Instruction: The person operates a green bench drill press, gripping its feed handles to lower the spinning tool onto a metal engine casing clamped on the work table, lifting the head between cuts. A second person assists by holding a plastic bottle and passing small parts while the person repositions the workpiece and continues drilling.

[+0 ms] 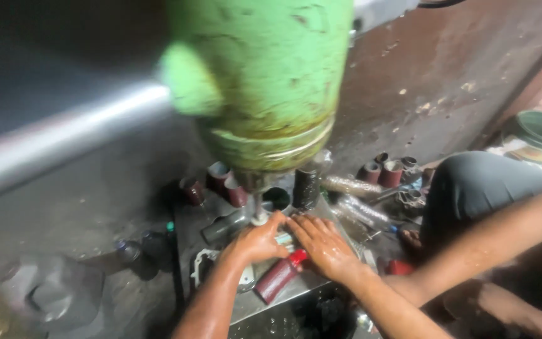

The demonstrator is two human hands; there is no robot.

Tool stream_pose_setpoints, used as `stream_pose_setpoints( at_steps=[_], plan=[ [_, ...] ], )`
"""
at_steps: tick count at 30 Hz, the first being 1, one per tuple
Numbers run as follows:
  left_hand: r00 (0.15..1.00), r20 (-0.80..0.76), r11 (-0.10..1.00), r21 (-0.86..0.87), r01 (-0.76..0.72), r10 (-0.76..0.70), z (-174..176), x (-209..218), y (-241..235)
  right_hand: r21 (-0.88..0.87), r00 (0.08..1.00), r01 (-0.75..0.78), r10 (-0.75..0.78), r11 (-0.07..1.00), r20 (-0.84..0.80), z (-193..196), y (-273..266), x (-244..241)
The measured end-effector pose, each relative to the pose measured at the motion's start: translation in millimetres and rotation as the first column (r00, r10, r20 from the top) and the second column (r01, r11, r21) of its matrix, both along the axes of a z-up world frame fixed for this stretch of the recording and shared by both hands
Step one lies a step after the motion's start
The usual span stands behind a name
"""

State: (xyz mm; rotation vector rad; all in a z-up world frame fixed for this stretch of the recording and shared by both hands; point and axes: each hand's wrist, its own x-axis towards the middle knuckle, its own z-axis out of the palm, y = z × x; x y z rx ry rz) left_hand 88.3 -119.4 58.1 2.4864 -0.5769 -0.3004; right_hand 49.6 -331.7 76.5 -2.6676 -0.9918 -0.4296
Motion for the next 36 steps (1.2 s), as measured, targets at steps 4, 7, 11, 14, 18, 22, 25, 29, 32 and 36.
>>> stream_pose_setpoints(
  at_steps=[4,7,11,14,18,22,25,29,32,36],
  plan=[
    [0.883,-0.468,0.829,-0.480,-0.286,0.034,17.6,-35.9,22.1,0.056,0.984,-0.078,0.086,0.995,-0.157,-14.3,20.1,-6.8],
    [0.651,-0.650,0.484,-0.747,-0.456,-0.392,-38.5,-46.9,73.0,0.146,0.892,-0.034,0.096,0.989,-0.442,-32.1,38.1,-5.9],
    [0.794,-0.482,0.309,-0.870,-0.383,-0.372,-96.5,-75.8,82.4,0.402,0.768,0.121,0.172,0.908,-0.617,-48.6,65.9,-12.8],
    [0.884,-0.468,0.308,-0.840,-0.447,0.006,-56.7,-102.1,60.1,0.543,0.335,0.419,0.432,0.728,-0.837,-44.7,81.6,-19.0],
    [0.890,-0.453,0.153,-0.878,-0.454,0.046,-42.9,-103.9,58.8,0.578,0.091,0.339,0.586,0.743,-0.806,-21.8,89.0,-18.9],
    [0.870,-0.397,0.195,-0.866,-0.461,0.292,-32.1,-84.2,67.4,0.286,0.172,0.275,0.245,0.918,-0.954,-14.7,73.2,-7.7],
    [0.815,-0.327,0.286,-0.819,-0.497,0.479,-43.0,-67.5,77.0,0.249,0.341,0.230,0.162,0.941,-0.926,-13.0,49.5,0.3],
    [0.790,-0.238,0.395,-0.763,-0.512,0.564,-42.4,-74.5,75.9,0.212,0.645,0.058,0.125,0.976,-0.754,-10.0,36.0,9.1],
    [0.792,-0.191,0.454,-0.731,-0.509,0.580,-42.2,-91.5,74.0,0.188,0.660,0.035,0.118,0.982,-0.742,0.5,36.7,1.2],
    [0.853,0.053,0.652,-0.670,-0.355,0.518,-46.5,-96.0,78.5,0.190,0.673,-0.039,0.166,0.981,-0.721,30.0,60.5,-18.6]
  ],
)
